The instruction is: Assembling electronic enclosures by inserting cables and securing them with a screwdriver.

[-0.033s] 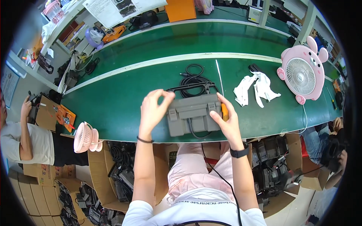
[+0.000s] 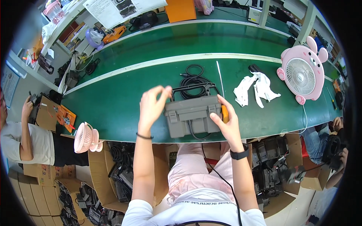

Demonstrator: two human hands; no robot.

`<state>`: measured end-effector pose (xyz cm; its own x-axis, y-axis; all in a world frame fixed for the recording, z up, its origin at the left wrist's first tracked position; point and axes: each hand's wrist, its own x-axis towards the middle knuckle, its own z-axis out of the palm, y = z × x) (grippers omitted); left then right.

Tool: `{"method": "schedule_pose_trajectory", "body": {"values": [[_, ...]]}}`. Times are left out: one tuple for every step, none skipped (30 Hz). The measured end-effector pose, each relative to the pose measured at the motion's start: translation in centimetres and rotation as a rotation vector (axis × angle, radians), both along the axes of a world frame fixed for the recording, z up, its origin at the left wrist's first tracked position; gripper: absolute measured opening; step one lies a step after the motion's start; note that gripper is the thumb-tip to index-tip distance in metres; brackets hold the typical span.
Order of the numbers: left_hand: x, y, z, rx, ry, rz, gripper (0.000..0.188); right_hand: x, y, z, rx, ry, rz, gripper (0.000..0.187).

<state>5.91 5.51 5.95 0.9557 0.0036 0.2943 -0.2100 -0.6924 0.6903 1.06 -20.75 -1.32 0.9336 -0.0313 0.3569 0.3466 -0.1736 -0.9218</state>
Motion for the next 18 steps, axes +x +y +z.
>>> {"method": "schedule_pose_trajectory", "body": {"values": [[1.0,-0.1,1.2,0.137,0.013,0.106,0.028,-0.6,0.2,0.2,0.003,-0.003,0.004,0.063],[2.6,0.2,0.9,0.200,-0.063,0.131,0.029,-1.1,0.4,0.4,-0.014,0.014,-0.014,0.065],[4.3,0.2,0.7,0.256,-0.141,0.148,0.031,-1.7,0.3,0.7,-0.036,0.030,-0.041,0.066],[5.7,0.1,1.3,0.313,0.000,0.166,0.029,-2.0,0.3,0.8,-0.054,0.015,-0.023,0.072],[7.4,0.3,1.0,0.365,0.097,0.100,0.030,-2.4,0.5,0.9,-0.092,0.004,-0.020,0.074],[9.2,0.1,0.4,0.411,0.193,0.024,0.033,-2.9,0.5,1.0,-0.135,-0.007,-0.026,0.077],[10.6,-0.6,0.1,0.509,0.314,-0.043,0.040,-3.1,0.5,0.7,-0.166,-0.027,-0.036,0.081],[11.4,-1.5,-0.4,0.580,0.402,-0.118,0.050,-3.5,0.5,0.7,-0.168,-0.020,-0.037,0.082],[12.6,-2.2,-2.0,0.627,0.488,-0.158,0.060,-4.0,0.6,0.9,-0.168,-0.014,-0.035,0.082],[13.7,-2.3,-3.6,0.558,0.570,-0.245,0.063,-4.2,0.7,0.3,-0.175,-0.081,-0.072,0.082],[13.9,-2.1,-4.8,0.456,0.484,-0.327,0.058,-4.5,0.8,0.4,-0.175,-0.088,-0.073,0.082],[14.4,-1.6,-5.7,0.441,0.494,-0.303,0.054,-4.9,1.1,0.6,-0.104,-0.017,-0.087,0.081],[14.6,-1.1,-6.1,0.428,0.504,-0.278,0.050,-5.2,1.4,0.6,-0.031,0.054,-0.099,0.081],[14.6,-1.1,-6.7,0.339,0.493,-0.178,0.041,-5.3,1.6,0.3,-0.040,-0.008,-0.108,0.079],[14.5,-0.5,-7.4,0.151,0.414,-0.149,0.040,-5.4,1.8,0.2,-0.050,-0.016,-0.117,0.078],[13.9,-0.8,-7.0,-0.037,0.333,-0.133,0.041,-5.6,1.7,0.1,-0.064,-0.023,-0.137,0.078],[13.5,-1.0,-6.4,-0.058,0.208,-0.077,0.043,-5.6,1.8,0.1,-0.070,-0.036,-0.166,0.074],[12.9,-0.6,-4.9,-0.026,0.117,-0.052,0.042,-5.6,2.0,0.2,-0.063,-0.049,-0.157,0.074]]}}
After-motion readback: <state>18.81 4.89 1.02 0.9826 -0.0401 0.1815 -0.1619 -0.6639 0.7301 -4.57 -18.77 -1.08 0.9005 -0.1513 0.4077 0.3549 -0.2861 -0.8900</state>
